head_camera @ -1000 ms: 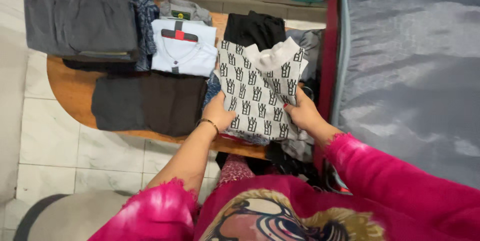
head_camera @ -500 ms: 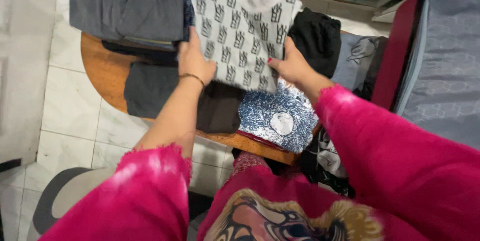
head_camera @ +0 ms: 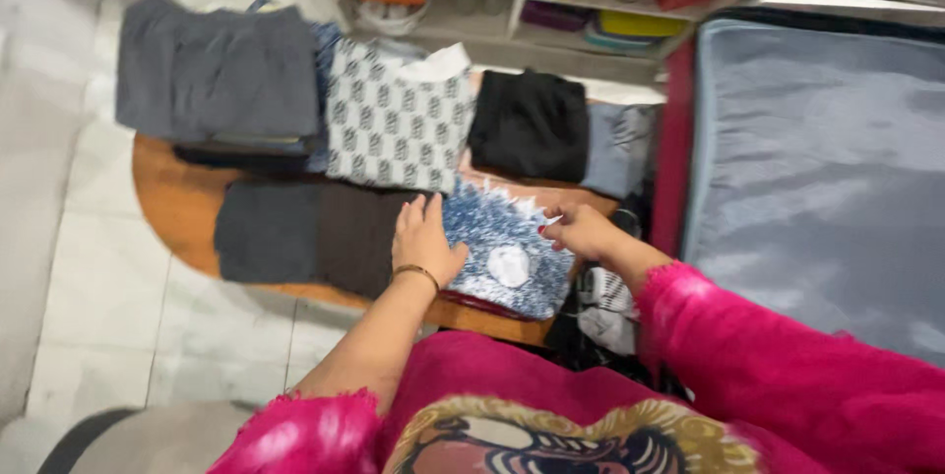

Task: The person folds various clothing items and places them into an open suitcase. They handle shirts, pants, and other garments, arranging them neatly inside the luggage.

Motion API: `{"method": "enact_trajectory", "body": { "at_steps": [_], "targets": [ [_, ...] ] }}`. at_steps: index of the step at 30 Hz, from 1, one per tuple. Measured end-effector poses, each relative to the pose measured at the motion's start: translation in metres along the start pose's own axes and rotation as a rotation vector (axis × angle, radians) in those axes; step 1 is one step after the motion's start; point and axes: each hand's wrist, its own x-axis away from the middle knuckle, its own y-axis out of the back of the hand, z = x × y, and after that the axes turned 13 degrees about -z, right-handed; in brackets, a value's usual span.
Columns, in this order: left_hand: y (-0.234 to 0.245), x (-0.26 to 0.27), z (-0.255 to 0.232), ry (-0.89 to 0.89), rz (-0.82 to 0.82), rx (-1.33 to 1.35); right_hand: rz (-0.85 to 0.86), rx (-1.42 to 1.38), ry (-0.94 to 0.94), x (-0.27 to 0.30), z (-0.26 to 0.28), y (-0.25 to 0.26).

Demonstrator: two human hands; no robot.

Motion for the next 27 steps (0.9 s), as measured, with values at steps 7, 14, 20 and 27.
{"method": "enact_trajectory", "body": {
  "at_steps": [7, 14, 20, 27],
  "targets": [
    [-0.024, 0.008, -0.12, -0.245, -0.029, 0.109, -0.15, -0.337, 0.13, 0.056, -0.049, 0.105],
    [-0.087, 0.077, -0.263, -0.434, -0.134, 0.247, -0.346, -0.427, 0.074, 0.146, -0.139, 0.218],
    [-0.137, 0.183, -0.387, -0.574, -0.04, 0.3, -0.445, -0.445, 0.061, 0.212, -0.251, 0.322],
    [-0.143, 0.267, -0.469, -0.702, 0.215, 0.303, -0.633, -0.434, -0.129, 0.262, -0.387, 0.398]
  ]
}}
